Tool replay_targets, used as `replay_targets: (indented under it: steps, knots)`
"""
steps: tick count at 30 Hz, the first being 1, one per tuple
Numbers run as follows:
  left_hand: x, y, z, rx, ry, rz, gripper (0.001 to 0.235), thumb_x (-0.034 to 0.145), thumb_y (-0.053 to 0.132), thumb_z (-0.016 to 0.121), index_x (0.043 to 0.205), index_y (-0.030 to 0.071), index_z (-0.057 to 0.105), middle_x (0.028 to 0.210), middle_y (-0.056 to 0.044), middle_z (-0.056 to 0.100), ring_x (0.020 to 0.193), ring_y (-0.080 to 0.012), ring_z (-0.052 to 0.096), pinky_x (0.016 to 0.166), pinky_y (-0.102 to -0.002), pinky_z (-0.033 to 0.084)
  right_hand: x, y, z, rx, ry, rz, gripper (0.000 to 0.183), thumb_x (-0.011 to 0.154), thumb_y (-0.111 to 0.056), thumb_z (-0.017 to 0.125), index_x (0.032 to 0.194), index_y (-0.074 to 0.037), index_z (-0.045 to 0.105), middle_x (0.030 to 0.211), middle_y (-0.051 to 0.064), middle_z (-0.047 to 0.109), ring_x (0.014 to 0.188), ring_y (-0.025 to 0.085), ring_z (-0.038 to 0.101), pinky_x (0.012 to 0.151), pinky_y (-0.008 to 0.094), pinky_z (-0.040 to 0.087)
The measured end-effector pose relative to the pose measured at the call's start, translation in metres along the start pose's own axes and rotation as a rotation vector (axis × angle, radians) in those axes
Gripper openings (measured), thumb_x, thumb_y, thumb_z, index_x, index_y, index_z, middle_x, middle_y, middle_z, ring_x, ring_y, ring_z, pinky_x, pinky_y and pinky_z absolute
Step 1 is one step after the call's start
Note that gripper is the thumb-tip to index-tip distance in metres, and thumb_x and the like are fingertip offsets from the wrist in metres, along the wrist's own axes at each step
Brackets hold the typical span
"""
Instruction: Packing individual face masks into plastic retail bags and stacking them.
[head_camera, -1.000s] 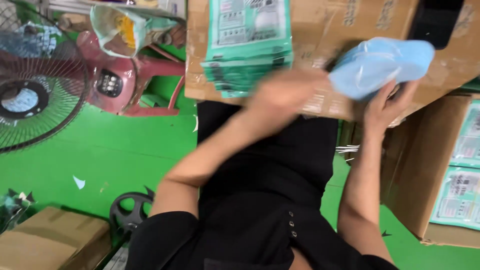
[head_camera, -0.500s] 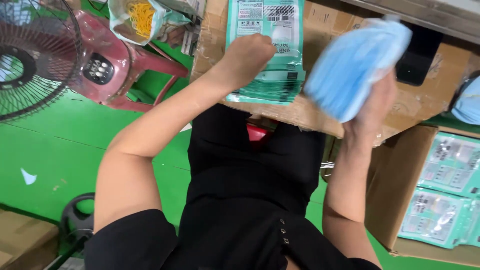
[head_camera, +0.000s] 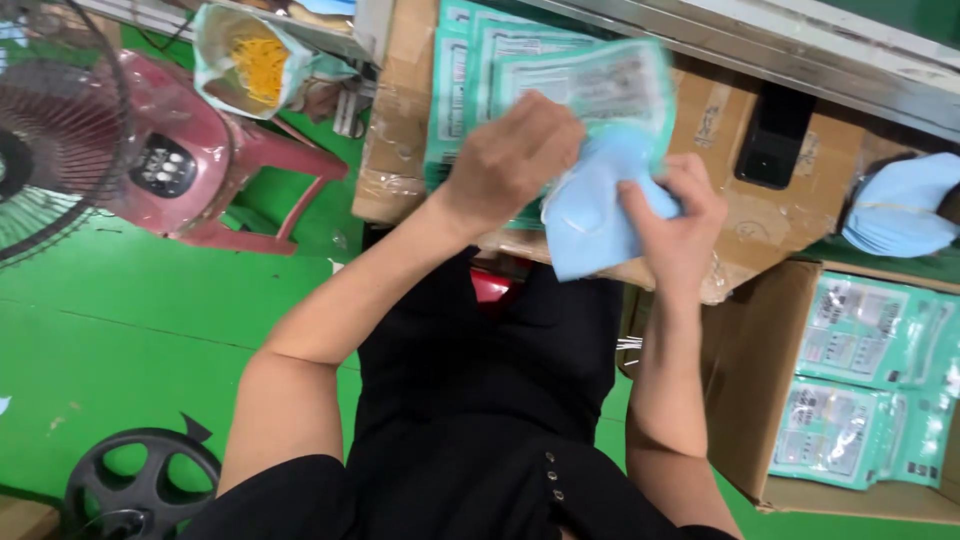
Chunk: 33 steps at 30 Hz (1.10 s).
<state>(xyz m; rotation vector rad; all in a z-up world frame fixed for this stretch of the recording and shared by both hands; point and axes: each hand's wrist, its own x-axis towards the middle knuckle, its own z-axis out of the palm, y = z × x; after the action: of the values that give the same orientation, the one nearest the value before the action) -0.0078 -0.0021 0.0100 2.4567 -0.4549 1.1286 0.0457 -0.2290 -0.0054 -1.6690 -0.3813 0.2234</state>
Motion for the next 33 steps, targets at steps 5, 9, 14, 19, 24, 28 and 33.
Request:
replay_targets:
  steps: [5, 9, 14, 19, 24, 28, 33]
  knots:
    - [0.017, 0.042, -0.001, -0.289, 0.015, 0.055, 0.024, 0.088, 0.004, 0.071, 0.112, 0.005, 0.064, 0.106, -0.007, 0.067, 0.099, -0.0248, 0.067, 0.085, -0.037, 0.060, -0.015, -0.025, 0.010, -0.409, 0.326, -0.279, 0.023, 0.089, 0.001, 0.079, 0.107, 0.004, 0.065, 0.105, 0.004, 0.056, 0.096, 0.011, 0.054, 0.083, 0.026, 0.045]
    - [0.021, 0.061, -0.002, -0.335, -0.043, 0.147, 0.023, 0.093, 0.004, 0.073, 0.112, 0.004, 0.060, 0.104, -0.008, 0.065, 0.098, -0.0265, 0.067, 0.085, -0.039, 0.058, -0.022, -0.006, -0.011, -0.146, 0.436, -0.205, 0.018, 0.095, 0.002, 0.078, 0.111, 0.005, 0.070, 0.109, 0.002, 0.058, 0.098, 0.009, 0.056, 0.086, 0.023, 0.046]
    - [-0.002, 0.070, 0.040, -1.215, 0.073, -1.245, 0.051, 0.090, 0.011, 0.063, 0.139, 0.010, 0.049, 0.112, 0.001, 0.068, 0.095, -0.0134, 0.070, 0.082, -0.026, 0.062, -0.022, -0.014, -0.028, 0.074, 0.422, -0.100, 0.025, 0.099, -0.003, 0.074, 0.121, 0.002, 0.064, 0.116, 0.004, 0.060, 0.105, 0.009, 0.058, 0.101, 0.023, 0.048]
    - [-0.033, 0.111, 0.091, -1.132, 0.144, -1.051, 0.030, 0.099, 0.007, 0.075, 0.126, -0.005, 0.067, 0.116, -0.008, 0.071, 0.104, -0.0155, 0.065, 0.092, -0.031, 0.056, -0.021, -0.001, -0.020, 0.245, 0.452, -0.081, 0.045, 0.099, -0.007, 0.074, 0.137, 0.002, 0.052, 0.125, 0.008, 0.057, 0.116, 0.014, 0.057, 0.107, 0.028, 0.048]
    - [-0.037, 0.087, 0.090, -1.157, 0.287, -1.141, 0.024, 0.100, 0.008, 0.076, 0.119, -0.005, 0.069, 0.110, -0.007, 0.075, 0.099, -0.0167, 0.071, 0.088, -0.032, 0.059, -0.049, 0.019, -0.020, 0.968, 0.019, 0.373, 0.043, 0.099, -0.010, 0.063, 0.136, 0.008, 0.050, 0.132, 0.019, 0.064, 0.120, 0.031, 0.067, 0.099, 0.049, 0.055]
    - [-0.045, 0.099, 0.095, -1.257, 0.047, -1.101, 0.028, 0.097, 0.010, 0.074, 0.120, -0.004, 0.066, 0.111, -0.005, 0.073, 0.099, -0.0140, 0.069, 0.088, -0.031, 0.059, -0.051, 0.018, -0.020, 0.835, 0.201, 0.313, 0.026, 0.106, -0.003, 0.060, 0.127, 0.012, 0.061, 0.115, 0.020, 0.070, 0.102, 0.030, 0.074, 0.088, 0.045, 0.061]
    - [-0.056, 0.128, 0.110, -1.376, -0.172, -1.041, 0.028, 0.104, 0.016, 0.067, 0.125, -0.003, 0.067, 0.112, -0.004, 0.073, 0.102, -0.0130, 0.068, 0.091, -0.031, 0.057, -0.056, 0.039, -0.035, 0.931, 0.354, 0.214, 0.017, 0.110, 0.000, 0.061, 0.124, 0.009, 0.064, 0.113, 0.018, 0.073, 0.091, 0.023, 0.073, 0.078, 0.034, 0.062]
